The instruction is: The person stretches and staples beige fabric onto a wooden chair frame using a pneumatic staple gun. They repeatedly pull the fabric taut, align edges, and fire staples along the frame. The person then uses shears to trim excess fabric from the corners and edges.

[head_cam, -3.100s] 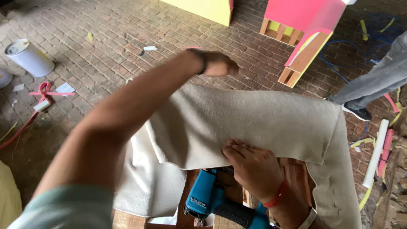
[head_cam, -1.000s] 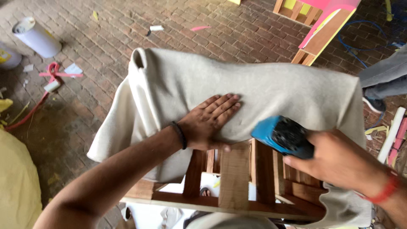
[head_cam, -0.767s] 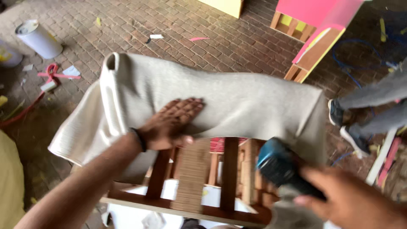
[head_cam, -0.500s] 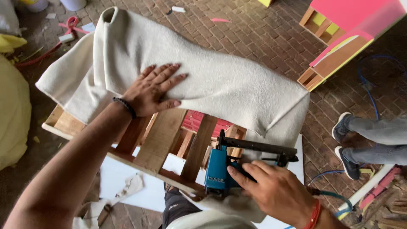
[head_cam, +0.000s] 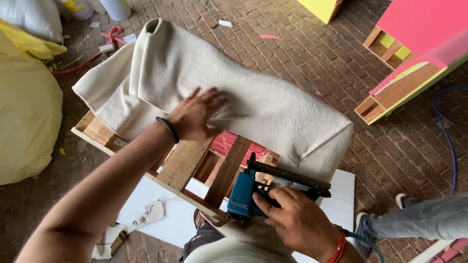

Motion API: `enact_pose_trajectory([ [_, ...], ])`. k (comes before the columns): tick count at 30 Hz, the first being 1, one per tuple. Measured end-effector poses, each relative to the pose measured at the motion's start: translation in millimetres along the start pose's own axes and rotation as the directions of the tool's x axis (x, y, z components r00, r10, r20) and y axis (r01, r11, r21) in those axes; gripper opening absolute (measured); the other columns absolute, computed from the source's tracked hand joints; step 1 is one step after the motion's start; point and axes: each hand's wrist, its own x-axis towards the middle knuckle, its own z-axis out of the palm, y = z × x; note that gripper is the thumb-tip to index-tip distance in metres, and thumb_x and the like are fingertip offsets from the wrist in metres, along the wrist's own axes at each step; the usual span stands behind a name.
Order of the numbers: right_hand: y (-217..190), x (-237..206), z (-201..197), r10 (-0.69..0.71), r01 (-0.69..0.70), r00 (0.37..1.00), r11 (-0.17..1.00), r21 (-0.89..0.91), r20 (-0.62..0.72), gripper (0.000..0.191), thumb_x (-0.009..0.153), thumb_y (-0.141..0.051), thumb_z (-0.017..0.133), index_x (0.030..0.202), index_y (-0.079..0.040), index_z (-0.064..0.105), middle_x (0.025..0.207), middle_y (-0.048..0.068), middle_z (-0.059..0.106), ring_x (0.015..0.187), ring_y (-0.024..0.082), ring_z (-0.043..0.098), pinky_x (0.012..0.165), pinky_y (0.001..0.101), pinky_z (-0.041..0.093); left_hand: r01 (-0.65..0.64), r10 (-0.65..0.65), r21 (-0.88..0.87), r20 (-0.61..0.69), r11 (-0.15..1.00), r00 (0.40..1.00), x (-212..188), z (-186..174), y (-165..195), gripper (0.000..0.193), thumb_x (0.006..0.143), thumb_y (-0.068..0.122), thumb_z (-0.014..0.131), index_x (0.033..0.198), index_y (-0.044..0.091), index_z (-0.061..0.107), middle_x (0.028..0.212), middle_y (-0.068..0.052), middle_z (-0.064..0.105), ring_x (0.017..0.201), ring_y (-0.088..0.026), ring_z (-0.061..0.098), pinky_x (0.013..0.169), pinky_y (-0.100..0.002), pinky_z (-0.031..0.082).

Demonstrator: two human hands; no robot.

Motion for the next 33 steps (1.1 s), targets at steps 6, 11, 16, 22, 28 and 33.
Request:
enact_pose_trajectory([
  [6,6,3,-1,-0.015,0.013,0.999,0.997,0.072,0.034,0.054,0.085,-0.02,0.077,0.135,-0.004,0.065,0.111,0.014,0.06,0.103,0.03,0.06,0.089,0.0416,0.05,-0.449,0.53,0.326,-0.228,0.832,0.817,68,26,74,0.071,0.091,0.012,0.061,0.158,0.024,0.041,0.163,-0.004,0.034,0.145,-0.023,0.034,0.118,-0.039,0.03],
  [11,-1,11,0,-0.02,0.019,1.0,0.999,0.049,0.014,0.057,0.085,-0.021,0.077,0.138,-0.006,0.064,0.119,0.014,0.06,0.113,0.033,0.058,0.094,0.0443,0.049,-0.526,0.476,-0.003,-0.422,0.85,0.772,57,51,66,0.039,0.1,0.007,0.058,0.138,0.012,0.065,0.147,-0.006,0.062,0.138,-0.024,0.056,0.112,-0.037,0.044],
  [16,18,10,-25,-0.093,0.08,0.983,0.993,0.087,0.156,0.061,0.086,-0.037,0.079,0.136,-0.004,0.066,0.122,0.018,0.069,0.114,0.034,0.066,0.094,0.0449,0.054,-0.558,0.457,-0.015,-0.556,0.83,0.694,37,49,64,0.036,0.089,0.011,0.065,0.124,0.012,0.071,0.142,-0.007,0.065,0.138,-0.025,0.057,0.12,-0.042,0.042],
  [22,149,81,-112,0.049,0.031,0.99,0.847,0.53,-0.136,0.064,0.1,-0.054,0.054,0.139,-0.004,0.06,0.149,0.021,0.057,0.142,0.03,0.053,0.116,0.0473,0.044,-0.596,0.36,-0.339,-0.552,0.728,0.752,33,44,67,0.029,0.097,0.017,0.067,0.125,0.009,0.07,0.141,-0.009,0.065,0.138,-0.026,0.057,0.121,-0.041,0.042],
  [28,249,193,-108,0.172,-0.248,0.969,0.721,0.648,0.179,0.093,0.093,-0.075,0.022,0.16,-0.011,0.029,0.169,0.012,0.027,0.157,0.025,0.025,0.124,0.043,0.019,-0.547,0.28,-0.468,-0.524,0.694,0.804,31,50,57,0.026,0.095,0.021,0.071,0.12,0.013,0.074,0.129,-0.006,0.073,0.127,-0.024,0.066,0.11,-0.037,0.053],
  [33,254,228,-59,0.09,-0.35,0.919,0.636,0.688,0.384,0.09,0.096,-0.071,0.028,0.162,-0.011,0.017,0.174,0.01,0.015,0.16,0.024,0.012,0.128,0.0432,0.012,-0.481,0.213,-0.523,-0.49,0.704,0.845,21,57,53,0.022,0.092,0.021,0.073,0.113,0.014,0.078,0.12,-0.004,0.076,0.118,-0.023,0.071,0.101,-0.035,0.058],
])
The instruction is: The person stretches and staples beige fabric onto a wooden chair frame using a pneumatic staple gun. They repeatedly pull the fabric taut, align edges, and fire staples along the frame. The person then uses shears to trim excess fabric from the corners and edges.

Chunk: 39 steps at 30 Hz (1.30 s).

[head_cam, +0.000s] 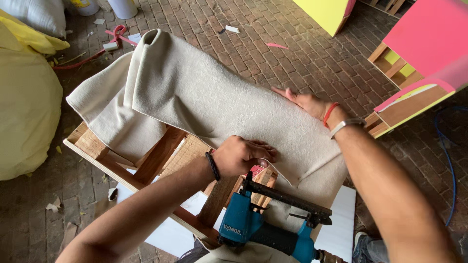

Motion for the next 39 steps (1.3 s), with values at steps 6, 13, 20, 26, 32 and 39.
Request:
enact_pose_trajectory([
  [6,-11,-17,13,-0.19,0.203,0.978,0.753,-0.626,0.089,0.097,0.091,-0.081,0.023,0.164,-0.019,0.008,0.175,0.012,-0.006,0.161,0.025,-0.005,0.128,0.0472,0.001,-0.082,0.081,-0.061,-0.028,0.995,0.996,-12,-11,0,0.022,0.094,0.023,0.075,0.114,0.013,0.076,0.122,-0.001,0.076,0.122,-0.019,0.072,0.11,-0.035,0.057],
  [13,-52,22,17,-0.198,0.154,0.98,0.822,-0.548,-0.022,0.104,0.086,-0.084,0.027,0.165,-0.019,0.012,0.175,0.008,0.006,0.162,0.022,0.002,0.129,0.0454,0.005,-0.083,0.083,-0.017,0.044,0.996,0.996,-15,-3,12,0.027,0.096,0.028,0.071,0.119,0.016,0.075,0.129,0.0,0.073,0.127,-0.019,0.066,0.113,-0.036,0.051],
  [20,-23,25,80,-0.192,0.19,0.959,-0.105,-0.976,0.208,0.105,0.092,-0.08,0.03,0.16,-0.008,-0.003,0.168,0.018,-0.004,0.154,0.032,-0.002,0.123,0.0461,0.005,0.019,-0.023,0.032,0.14,0.999,0.99,-21,8,4,0.03,0.098,0.032,0.067,0.125,0.022,0.073,0.131,0.003,0.071,0.123,-0.015,0.067,0.108,-0.034,0.053],
  [26,-67,-15,63,-0.295,0.22,0.952,0.479,-0.85,0.081,0.103,0.089,-0.078,0.023,0.165,-0.013,0.0,0.173,0.013,-0.004,0.161,0.025,0.001,0.129,0.0403,0.006,-0.062,0.06,0.025,0.066,0.998,0.996,-24,9,15,0.028,0.098,0.031,0.068,0.123,0.019,0.074,0.132,0.001,0.072,0.128,-0.017,0.065,0.112,-0.034,0.052],
  [32,-67,27,48,-0.325,0.185,0.945,0.479,-0.858,0.023,0.094,0.098,-0.072,0.027,0.163,-0.009,0.0,0.172,0.012,-0.004,0.16,0.025,0.001,0.129,0.0399,0.008,-0.119,0.117,0.033,0.057,0.992,0.992,-27,-4,10,0.029,0.094,0.025,0.072,0.122,0.017,0.074,0.133,-0.001,0.071,0.131,-0.019,0.064,0.116,-0.036,0.049],
  [39,-58,-14,41,-0.476,0.191,0.872,0.548,-0.814,-0.116,0.083,0.101,-0.068,0.027,0.166,-0.019,0.008,0.176,0.009,0.001,0.163,0.026,0.005,0.132,0.044,0.012,-0.176,0.165,0.116,0.099,0.977,0.981,-21,11,-1,0.033,0.093,0.019,0.073,0.126,0.019,0.073,0.136,0.002,0.069,0.132,-0.017,0.063,0.116,-0.036,0.048],
])
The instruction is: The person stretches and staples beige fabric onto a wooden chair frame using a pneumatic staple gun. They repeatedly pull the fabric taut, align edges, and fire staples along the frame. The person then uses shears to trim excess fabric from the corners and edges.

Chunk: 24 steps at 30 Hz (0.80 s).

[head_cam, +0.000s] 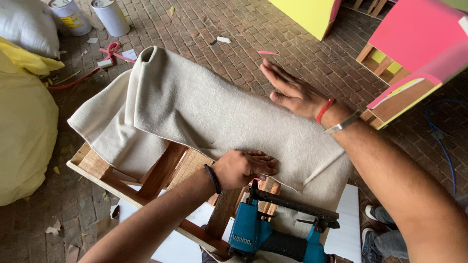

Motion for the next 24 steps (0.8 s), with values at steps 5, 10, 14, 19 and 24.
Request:
enact_pose_trajectory([
  [5,-7,-47,-11,0.135,0.058,0.93,0.865,-0.498,0.343,0.08,0.096,-0.065,0.035,0.164,-0.032,0.01,0.172,0.007,-0.005,0.156,0.027,0.001,0.122,0.0506,0.008,-0.011,0.007,0.102,0.045,0.995,0.999,8,-4,-7,0.043,0.087,0.014,0.072,0.129,0.022,0.073,0.137,0.003,0.069,0.128,-0.014,0.064,0.113,-0.033,0.049],
  [10,3,-88,5,0.187,-0.107,0.943,0.954,-0.28,0.275,0.073,0.097,-0.06,0.037,0.162,-0.034,0.015,0.173,0.003,0.002,0.157,0.025,0.008,0.124,0.0457,0.016,-0.059,0.054,0.105,0.047,0.993,0.997,9,-3,-6,0.032,0.093,0.023,0.072,0.125,0.019,0.072,0.133,0.001,0.069,0.126,-0.014,0.064,0.111,-0.034,0.05],
  [14,-49,-99,1,0.094,-0.007,0.982,0.883,-0.47,0.162,0.071,0.098,-0.057,0.049,0.157,-0.019,0.033,0.166,0.013,0.021,0.151,0.033,0.023,0.12,0.0486,0.027,-0.071,0.065,0.199,0.036,0.977,0.997,8,1,-7,0.034,0.093,0.014,0.064,0.124,0.021,0.074,0.129,0.002,0.073,0.116,-0.013,0.071,0.099,-0.031,0.057],
  [19,-196,-151,25,0.21,-0.172,0.919,0.975,-0.139,0.333,0.042,0.09,-0.058,0.073,0.107,-0.02,0.066,0.108,0.002,0.065,0.103,0.02,0.067,0.091,0.0372,0.056,-0.01,-0.363,0.575,0.53,0.818,0.767,14,7,-15,0.028,0.104,0.025,0.054,0.125,0.029,0.071,0.108,0.001,0.078,0.091,-0.014,0.074,0.08,-0.035,0.06],
  [24,-231,-174,69,0.224,-0.193,0.96,0.964,-0.185,0.169,0.101,0.071,-0.038,0.085,0.15,0.005,0.037,0.117,0.025,0.066,0.103,0.037,0.066,0.088,0.0439,0.055,0.012,-0.15,0.492,0.242,0.871,0.959,12,14,-14,0.043,0.093,0.022,0.055,0.132,0.035,0.066,0.109,0.003,0.077,0.08,-0.018,0.075,0.065,-0.037,0.061],
])
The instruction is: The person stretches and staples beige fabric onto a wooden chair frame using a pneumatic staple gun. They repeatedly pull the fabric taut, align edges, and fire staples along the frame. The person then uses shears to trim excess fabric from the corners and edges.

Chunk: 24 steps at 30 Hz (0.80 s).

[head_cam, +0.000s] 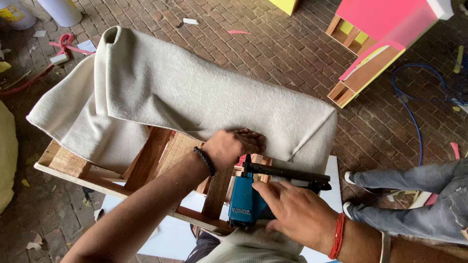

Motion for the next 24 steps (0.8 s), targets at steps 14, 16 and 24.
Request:
enact_pose_trajectory([
  [14,56,29,-127,0.286,-0.205,0.928,0.927,-0.313,0.238,0.081,0.073,-0.022,0.074,0.149,-0.01,0.047,0.098,0.015,0.076,0.087,0.035,0.075,0.077,0.0472,0.059,0.05,-0.069,0.07,0.313,0.996,0.947,37,-10,-12,0.034,0.1,0.022,0.051,0.132,0.03,0.064,0.108,-0.004,0.076,0.094,-0.019,0.074,0.082,-0.038,0.06],
  [16,63,44,-127,0.402,-0.186,0.818,0.862,-0.471,0.412,0.058,0.079,-0.016,0.069,0.135,-0.011,0.052,0.091,0.015,0.075,0.088,0.034,0.074,0.078,0.0478,0.059,0.046,-0.065,0.069,0.304,0.997,0.951,42,-8,-12,0.039,0.101,0.022,0.05,0.138,0.032,0.061,0.111,-0.003,0.075,0.097,-0.018,0.073,0.085,-0.037,0.059],
  [24,74,66,-108,0.278,0.089,0.828,0.792,-0.604,0.487,0.029,0.077,-0.015,0.067,0.105,-0.008,0.064,0.086,0.011,0.074,0.083,0.029,0.076,0.071,0.042,0.061,-0.023,0.041,0.066,-0.277,0.998,0.96,43,17,-2,0.044,0.085,0.022,0.051,0.126,0.031,0.066,0.125,0.006,0.072,0.11,-0.015,0.069,0.083,-0.035,0.057],
])
